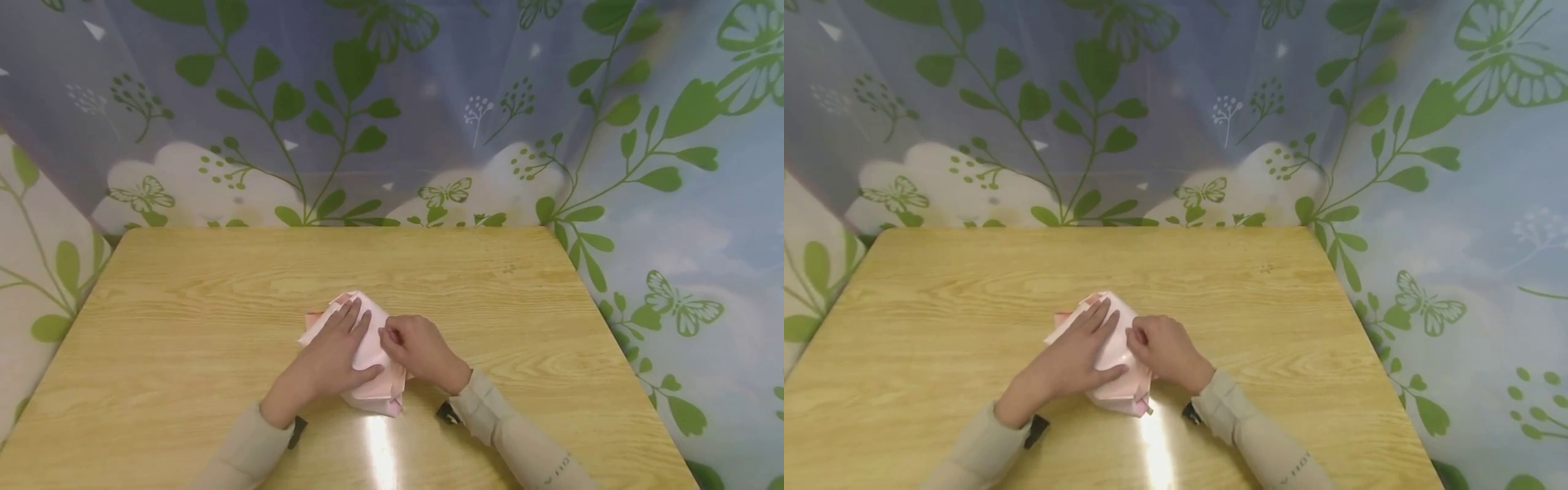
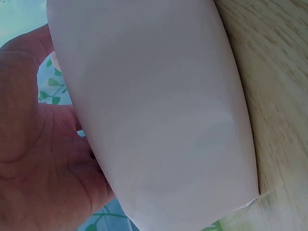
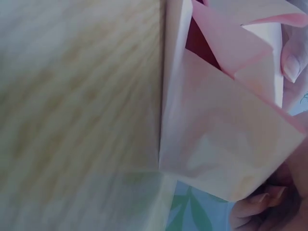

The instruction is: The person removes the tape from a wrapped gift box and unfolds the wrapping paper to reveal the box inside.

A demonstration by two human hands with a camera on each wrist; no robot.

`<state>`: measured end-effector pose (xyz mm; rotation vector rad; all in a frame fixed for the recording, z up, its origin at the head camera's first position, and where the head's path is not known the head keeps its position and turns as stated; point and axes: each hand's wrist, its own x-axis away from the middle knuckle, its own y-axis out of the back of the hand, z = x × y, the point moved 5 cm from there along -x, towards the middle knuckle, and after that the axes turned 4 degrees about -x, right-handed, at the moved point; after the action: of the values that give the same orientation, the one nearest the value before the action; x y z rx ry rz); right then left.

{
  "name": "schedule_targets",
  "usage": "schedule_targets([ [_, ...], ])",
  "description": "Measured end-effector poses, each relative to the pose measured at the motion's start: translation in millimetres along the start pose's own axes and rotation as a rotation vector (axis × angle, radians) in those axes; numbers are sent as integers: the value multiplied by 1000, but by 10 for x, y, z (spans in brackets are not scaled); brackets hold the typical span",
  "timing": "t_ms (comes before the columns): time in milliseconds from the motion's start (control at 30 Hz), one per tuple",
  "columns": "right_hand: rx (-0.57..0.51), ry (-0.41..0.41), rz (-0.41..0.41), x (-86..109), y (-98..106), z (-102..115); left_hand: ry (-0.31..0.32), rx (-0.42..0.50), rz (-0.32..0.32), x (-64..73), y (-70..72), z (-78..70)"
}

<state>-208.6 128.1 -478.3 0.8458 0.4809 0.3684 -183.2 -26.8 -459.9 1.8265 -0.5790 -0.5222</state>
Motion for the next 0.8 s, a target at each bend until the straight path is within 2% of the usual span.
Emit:
schedule_targets([
  [233, -32, -5, 25, -6, 37, -9, -13, 16, -33, 2, -1, 5],
  [400, -72, -16, 41, -3, 75, -16, 8, 48, -59, 12, 9, 26],
  [633, -73, -14, 73, -11, 88, -20, -17, 82, -144, 20, 74, 84],
  [800, -66, -19, 88, -16, 89, -13, -33, 99, -137, 37, 102, 168],
])
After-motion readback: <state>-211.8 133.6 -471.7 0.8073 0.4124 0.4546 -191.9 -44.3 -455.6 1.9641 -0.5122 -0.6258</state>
